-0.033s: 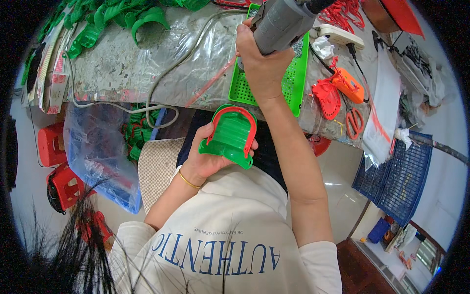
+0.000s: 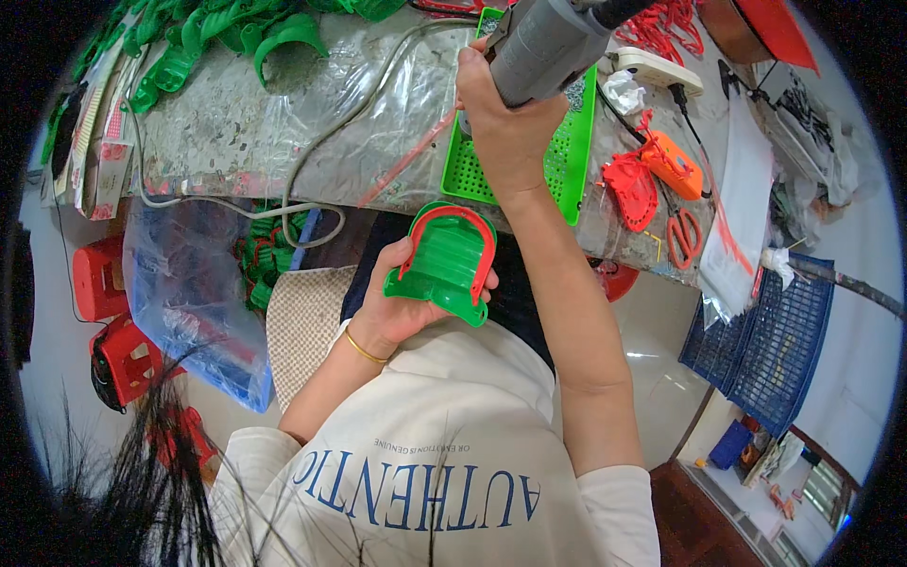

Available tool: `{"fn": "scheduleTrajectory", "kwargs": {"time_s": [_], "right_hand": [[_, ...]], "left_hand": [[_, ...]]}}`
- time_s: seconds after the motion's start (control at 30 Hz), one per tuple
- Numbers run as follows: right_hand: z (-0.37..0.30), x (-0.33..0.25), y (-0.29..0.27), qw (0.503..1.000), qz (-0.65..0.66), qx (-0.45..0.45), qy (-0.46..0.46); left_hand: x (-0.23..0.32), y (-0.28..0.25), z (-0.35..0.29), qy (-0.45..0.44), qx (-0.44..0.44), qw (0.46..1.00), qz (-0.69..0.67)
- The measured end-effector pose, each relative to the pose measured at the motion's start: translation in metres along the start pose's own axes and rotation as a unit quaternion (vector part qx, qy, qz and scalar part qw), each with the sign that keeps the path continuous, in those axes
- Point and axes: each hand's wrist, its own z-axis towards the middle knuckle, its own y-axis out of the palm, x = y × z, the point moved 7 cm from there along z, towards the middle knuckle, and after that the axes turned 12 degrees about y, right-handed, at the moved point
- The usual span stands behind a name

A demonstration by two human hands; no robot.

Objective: Assembling green plastic toy components using a pneumatic screwdriver at a factory workbench.

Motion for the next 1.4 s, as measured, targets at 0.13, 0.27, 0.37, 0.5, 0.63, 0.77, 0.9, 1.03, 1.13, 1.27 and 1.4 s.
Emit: {"fn": "scheduleTrajectory", "kwargs": {"time_s": [0.13, 0.27, 0.37, 0.5, 0.63, 0.77, 0.9, 1.03, 1.13, 1.27, 1.4], "right_hand": [[-0.001, -0.001, 0.002, 1.000, -0.012, 0.004, -0.008], [0.001, -0.009, -0.001, 0.999, 0.011, 0.011, -0.028], [0.003, -0.032, -0.004, 0.995, 0.099, 0.003, -0.011], [-0.007, -0.078, -0.006, 0.989, 0.142, -0.033, 0.001], [-0.035, -0.106, -0.001, 0.984, 0.141, -0.089, 0.057], [-0.049, -0.105, 0.002, 0.986, 0.104, -0.106, 0.076], [-0.050, -0.102, 0.003, 0.987, 0.100, -0.097, 0.079], [-0.050, -0.103, 0.001, 0.988, 0.104, -0.093, 0.069], [-0.052, -0.102, 0.002, 0.988, 0.100, -0.093, 0.069], [-0.053, -0.096, 0.002, 0.989, 0.086, -0.092, 0.071], [-0.054, -0.093, 0.003, 0.989, 0.088, -0.090, 0.072]], "left_hand": [[0.001, 0.004, 0.000, 0.004, -0.005, 1.000, 0.005], [0.003, 0.010, -0.001, 0.006, -0.012, 1.000, 0.015], [0.008, 0.017, -0.004, 0.023, -0.031, 0.999, 0.025], [0.028, 0.029, -0.007, 0.058, -0.061, 0.995, 0.046], [0.050, 0.036, 0.000, 0.127, -0.026, 0.988, 0.081], [0.052, 0.051, 0.004, 0.147, -0.041, 0.983, 0.097], [0.052, 0.050, 0.005, 0.168, -0.002, 0.980, 0.110], [0.049, 0.051, 0.008, 0.150, -0.021, 0.982, 0.117], [0.046, 0.053, 0.008, 0.148, -0.015, 0.983, 0.108], [0.045, 0.052, 0.009, 0.140, -0.024, 0.984, 0.103], [0.049, 0.052, 0.008, 0.146, -0.024, 0.984, 0.102]]}}
